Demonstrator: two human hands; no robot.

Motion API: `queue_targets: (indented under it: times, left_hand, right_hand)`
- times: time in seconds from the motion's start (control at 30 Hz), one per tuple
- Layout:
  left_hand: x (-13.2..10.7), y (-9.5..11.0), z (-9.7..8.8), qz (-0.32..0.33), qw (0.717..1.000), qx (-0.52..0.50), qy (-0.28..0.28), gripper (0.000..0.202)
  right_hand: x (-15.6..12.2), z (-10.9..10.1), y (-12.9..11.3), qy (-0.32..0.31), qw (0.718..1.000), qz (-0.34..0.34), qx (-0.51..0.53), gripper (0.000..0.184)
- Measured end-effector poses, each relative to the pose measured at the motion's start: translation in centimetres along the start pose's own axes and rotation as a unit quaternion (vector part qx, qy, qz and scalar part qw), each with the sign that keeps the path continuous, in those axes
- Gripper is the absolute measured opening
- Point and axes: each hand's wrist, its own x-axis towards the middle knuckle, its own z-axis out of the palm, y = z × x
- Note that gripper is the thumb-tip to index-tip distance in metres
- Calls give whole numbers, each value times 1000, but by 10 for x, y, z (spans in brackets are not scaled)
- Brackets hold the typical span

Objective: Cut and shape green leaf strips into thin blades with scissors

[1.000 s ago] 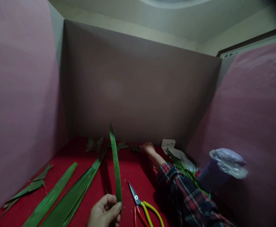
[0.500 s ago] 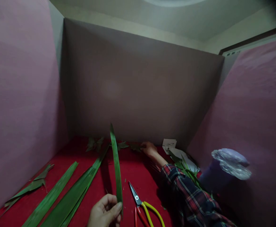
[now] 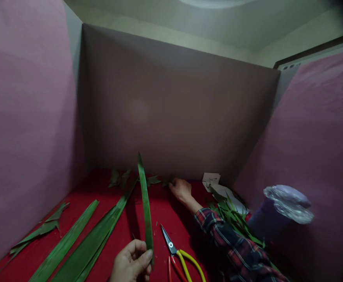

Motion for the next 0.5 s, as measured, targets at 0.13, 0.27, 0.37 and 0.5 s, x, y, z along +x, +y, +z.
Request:
queue_targets:
  times: [0.13,0.27,0.37,0.5]
  left_hand:
    - [0,0,0,3,1000,-2,2,38]
    - [-1,0,0,9,1000,10,4,36]
    - [-1,-1,0,16,1000,20,6,36]
    - [-1,-1,0,20,1000,19,8,36]
  right_hand:
    - [1,-7,1,-6,1000,23,9,26]
    - [0,-17,13,-5,998,52,33,26]
    - [-4,-21,21,-9,995,69,67,26]
    - [-8,-24,23,-17,988,75,135,27]
